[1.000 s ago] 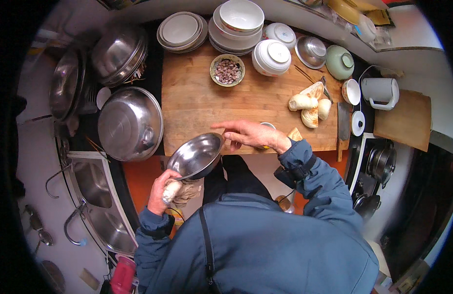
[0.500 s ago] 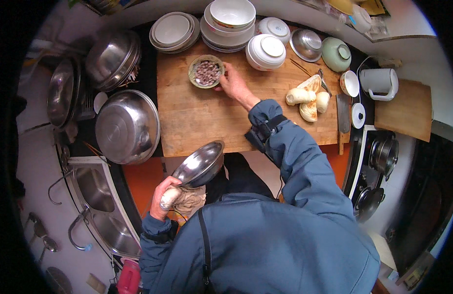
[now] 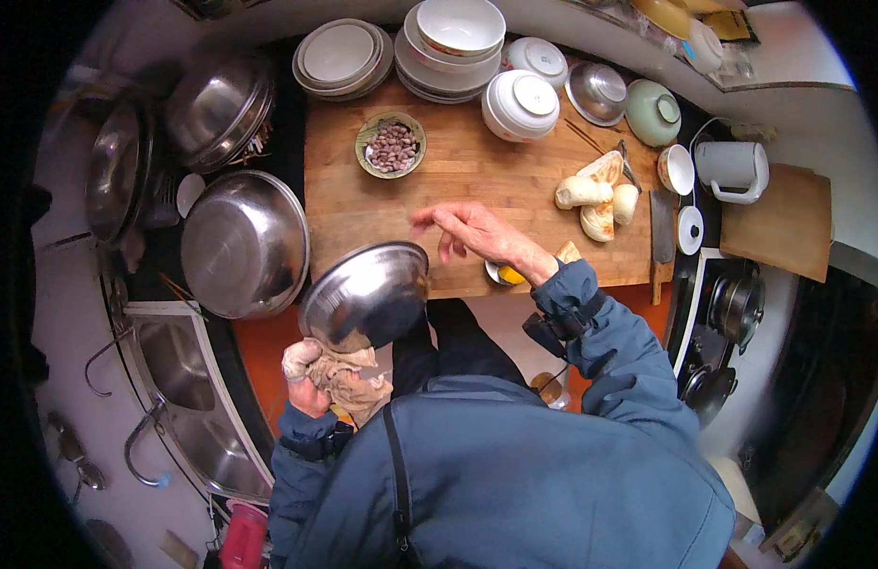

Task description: The person wipes a small white bowl with a cloth, then stacks various bowls and plates on a wooden countertop. They place flatbread into a metal bowl and cover it with a lid, then continue stacking and arranging bowls and plates.

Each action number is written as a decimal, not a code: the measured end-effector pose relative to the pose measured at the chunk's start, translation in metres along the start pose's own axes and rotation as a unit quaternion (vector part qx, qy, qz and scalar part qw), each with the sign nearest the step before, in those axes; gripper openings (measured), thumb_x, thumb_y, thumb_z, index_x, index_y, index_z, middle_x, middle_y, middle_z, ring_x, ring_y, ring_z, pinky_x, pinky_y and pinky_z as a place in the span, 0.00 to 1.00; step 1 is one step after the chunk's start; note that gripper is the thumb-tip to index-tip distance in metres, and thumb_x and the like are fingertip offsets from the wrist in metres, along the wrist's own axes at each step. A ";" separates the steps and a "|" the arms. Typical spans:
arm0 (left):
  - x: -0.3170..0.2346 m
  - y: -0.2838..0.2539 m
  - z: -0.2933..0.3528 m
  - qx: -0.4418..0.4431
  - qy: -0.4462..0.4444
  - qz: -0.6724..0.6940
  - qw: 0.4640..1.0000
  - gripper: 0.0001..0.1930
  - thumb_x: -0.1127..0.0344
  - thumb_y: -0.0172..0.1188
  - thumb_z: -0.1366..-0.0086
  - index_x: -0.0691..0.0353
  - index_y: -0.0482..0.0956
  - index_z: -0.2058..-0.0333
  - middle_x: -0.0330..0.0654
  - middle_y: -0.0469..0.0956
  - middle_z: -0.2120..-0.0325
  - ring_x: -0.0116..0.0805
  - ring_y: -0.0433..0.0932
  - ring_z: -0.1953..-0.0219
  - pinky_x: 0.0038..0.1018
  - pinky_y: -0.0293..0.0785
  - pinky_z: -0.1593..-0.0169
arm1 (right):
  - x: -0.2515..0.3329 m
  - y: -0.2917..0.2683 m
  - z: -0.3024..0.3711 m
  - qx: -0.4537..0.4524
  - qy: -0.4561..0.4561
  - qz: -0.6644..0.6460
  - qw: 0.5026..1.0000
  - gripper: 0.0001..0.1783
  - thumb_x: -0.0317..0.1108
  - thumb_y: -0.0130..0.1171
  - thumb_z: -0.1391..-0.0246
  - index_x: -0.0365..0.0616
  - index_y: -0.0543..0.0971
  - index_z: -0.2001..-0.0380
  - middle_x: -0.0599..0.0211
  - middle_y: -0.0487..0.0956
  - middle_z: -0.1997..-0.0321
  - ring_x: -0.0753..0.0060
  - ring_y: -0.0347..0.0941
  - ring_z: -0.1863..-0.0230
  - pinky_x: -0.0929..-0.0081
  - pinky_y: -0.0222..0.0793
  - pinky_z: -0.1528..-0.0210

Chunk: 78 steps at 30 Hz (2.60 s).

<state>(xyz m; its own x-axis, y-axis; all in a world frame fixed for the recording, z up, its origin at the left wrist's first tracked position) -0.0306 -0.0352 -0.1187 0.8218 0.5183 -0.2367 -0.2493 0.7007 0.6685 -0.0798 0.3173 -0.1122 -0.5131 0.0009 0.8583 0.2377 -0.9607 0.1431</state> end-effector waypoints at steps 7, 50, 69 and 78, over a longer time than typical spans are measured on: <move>-0.003 0.036 -0.018 -0.008 -0.007 0.048 0.999 0.28 0.59 0.51 0.31 0.70 0.69 0.37 0.59 0.80 0.47 0.50 0.85 0.56 0.44 0.85 0.51 | -0.015 0.000 0.001 0.027 0.047 -0.070 0.996 0.16 0.46 0.51 0.26 0.45 0.80 0.57 0.77 0.79 0.65 0.88 0.69 0.73 0.86 0.63 0.71; -0.021 0.008 0.016 0.007 0.046 -0.140 0.989 0.32 0.59 0.50 0.32 0.69 0.65 0.33 0.52 0.75 0.41 0.42 0.76 0.40 0.37 0.70 0.33 | -0.065 -0.075 -0.083 -0.242 0.083 -0.021 0.967 0.21 0.46 0.56 0.29 0.35 0.78 0.53 0.63 0.82 0.65 0.76 0.82 0.70 0.77 0.80 0.72; -0.015 0.037 -0.011 0.110 0.003 -0.178 0.978 0.45 0.58 0.57 0.34 0.57 0.45 0.23 0.46 0.54 0.26 0.41 0.55 0.25 0.43 0.53 0.25 | 0.004 0.107 -0.017 0.044 -0.067 0.211 0.974 0.24 0.36 0.65 0.38 0.41 0.77 0.41 0.59 0.80 0.44 0.66 0.76 0.45 0.68 0.72 0.44; -0.049 -0.072 0.039 -0.042 0.086 -0.199 0.975 0.33 0.53 0.54 0.28 0.63 0.61 0.30 0.54 0.73 0.41 0.47 0.74 0.39 0.44 0.77 0.41 | 0.035 0.073 -0.049 -0.059 -0.172 0.534 0.826 0.29 0.38 0.68 0.42 0.44 0.75 0.39 0.46 0.70 0.32 0.39 0.68 0.35 0.53 0.69 0.35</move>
<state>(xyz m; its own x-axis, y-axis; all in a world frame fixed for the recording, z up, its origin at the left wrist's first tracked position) -0.0333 -0.1302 -0.1272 0.7662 0.2660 -0.5849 0.0248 0.8974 0.4405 -0.1202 0.2334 -0.0960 0.2066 -0.8051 0.5560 0.3116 -0.4846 -0.8174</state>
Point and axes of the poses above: each hand's wrist, its own z-axis away from the middle knuckle, its own y-axis out of the palm, x = y × z, the point moved 4 cm from there along -z, towards the middle knuckle
